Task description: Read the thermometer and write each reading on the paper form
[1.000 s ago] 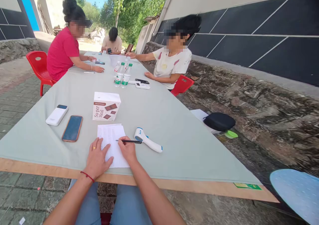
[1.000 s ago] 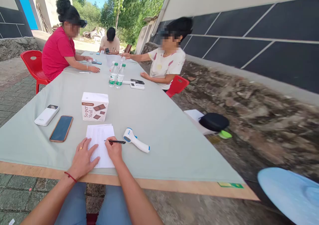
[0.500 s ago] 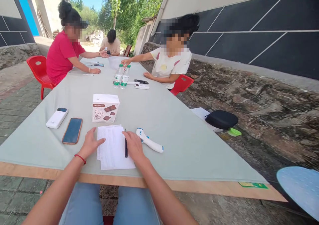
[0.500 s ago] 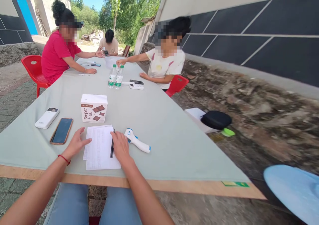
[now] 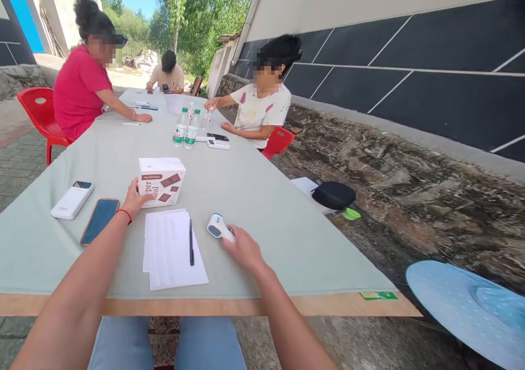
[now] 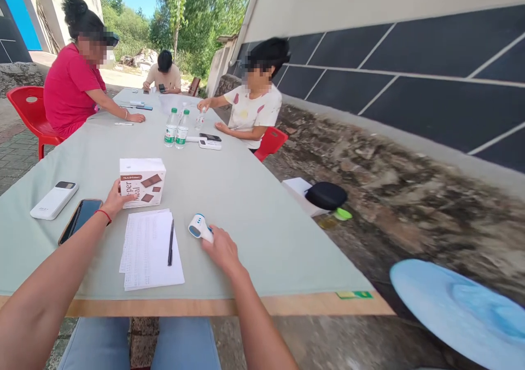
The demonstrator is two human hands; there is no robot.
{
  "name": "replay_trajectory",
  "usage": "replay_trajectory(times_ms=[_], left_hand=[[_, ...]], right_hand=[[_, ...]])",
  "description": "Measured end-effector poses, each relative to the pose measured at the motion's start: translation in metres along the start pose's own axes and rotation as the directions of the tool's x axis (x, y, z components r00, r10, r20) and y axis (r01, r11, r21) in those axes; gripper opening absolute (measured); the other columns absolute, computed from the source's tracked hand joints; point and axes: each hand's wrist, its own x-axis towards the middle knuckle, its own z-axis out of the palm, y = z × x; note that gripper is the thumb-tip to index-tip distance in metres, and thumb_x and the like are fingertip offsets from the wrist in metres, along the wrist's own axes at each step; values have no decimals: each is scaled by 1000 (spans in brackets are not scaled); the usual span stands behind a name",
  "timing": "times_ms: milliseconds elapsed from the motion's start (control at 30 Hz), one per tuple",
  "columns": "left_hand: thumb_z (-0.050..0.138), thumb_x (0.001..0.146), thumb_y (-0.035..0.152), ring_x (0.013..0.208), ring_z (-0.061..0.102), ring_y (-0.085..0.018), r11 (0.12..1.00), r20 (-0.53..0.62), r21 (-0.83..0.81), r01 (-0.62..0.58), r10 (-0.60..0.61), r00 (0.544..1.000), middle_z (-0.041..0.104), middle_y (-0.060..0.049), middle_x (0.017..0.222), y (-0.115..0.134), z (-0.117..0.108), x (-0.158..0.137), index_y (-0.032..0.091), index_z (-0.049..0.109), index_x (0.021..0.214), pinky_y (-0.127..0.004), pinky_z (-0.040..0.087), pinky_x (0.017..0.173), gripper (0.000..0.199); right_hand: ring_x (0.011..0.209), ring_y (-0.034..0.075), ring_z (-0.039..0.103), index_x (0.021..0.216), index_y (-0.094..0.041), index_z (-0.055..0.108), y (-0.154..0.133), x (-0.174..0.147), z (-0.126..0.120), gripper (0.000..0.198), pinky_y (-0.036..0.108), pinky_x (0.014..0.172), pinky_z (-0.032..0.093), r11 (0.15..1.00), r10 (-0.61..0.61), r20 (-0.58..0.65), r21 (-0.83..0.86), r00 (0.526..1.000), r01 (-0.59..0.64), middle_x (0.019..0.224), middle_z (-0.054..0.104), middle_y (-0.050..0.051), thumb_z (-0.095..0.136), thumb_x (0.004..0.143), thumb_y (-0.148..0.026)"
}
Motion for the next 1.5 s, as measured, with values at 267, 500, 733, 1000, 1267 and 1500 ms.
replay_trajectory(times_ms=[267, 500, 733, 1000, 1267, 1500], left_hand=[[81, 62, 45, 104, 65, -27, 993, -39, -109, 45, -50, 998, 66, -11, 119, 22, -16, -69, 19, 55, 120, -43, 52, 90, 68], [67, 75, 57, 107, 63, -29, 977, -55, 214, -8, 21, 998, 70, -10, 112, -3, -35, -130, 16, 63, 117, -39, 50, 93, 58], [64, 77, 56, 105, 63, -27, 950, -58, 308, -45, 66, 996, 70, -10, 113, -8, -35, -130, 16, 62, 120, -38, 49, 93, 59], [64, 77, 54, 101, 64, -26, 947, -59, 315, -54, 76, 995, 70, -9, 111, -8, -34, -133, 17, 62, 120, -37, 50, 90, 57], [64, 76, 55, 98, 65, -25, 950, -55, 309, -48, 68, 996, 70, -9, 109, -8, -33, -132, 16, 63, 116, -36, 50, 88, 55], [67, 73, 55, 101, 64, -26, 964, -80, 263, -36, 59, 995, 70, -9, 110, -2, -31, -133, 16, 63, 113, -37, 50, 90, 56]], right_hand=[[64, 17, 54, 90, -20, 59, -121, -62, 4, 31, 28, 60, 45, 591, -77, -85, 798, 993, 114, 71, 62, 0, 65, 70, -42], [52, 13, 47, 74, -20, 57, -171, -88, 39, 27, 26, 52, 40, 459, -144, 119, 887, 982, -41, 54, 54, -3, 59, 75, -47], [50, 13, 45, 66, -21, 53, -175, -79, 54, 29, 26, 51, 38, 515, -79, 79, 857, 994, -28, 50, 52, -4, 60, 74, -48], [48, 12, 43, 64, -20, 54, -179, -79, 45, 30, 26, 51, 37, 514, -89, 140, 855, 986, -75, 50, 54, -4, 55, 78, -47], [49, 13, 45, 73, -20, 56, -183, -78, 45, 24, 25, 50, 36, 481, -34, 165, 867, 986, -129, 51, 54, -5, 59, 74, -43], [47, 12, 43, 67, -21, 52, -190, -82, 34, 25, 25, 48, 35, 495, -62, 148, 863, 987, -98, 48, 52, -5, 59, 74, -44]])
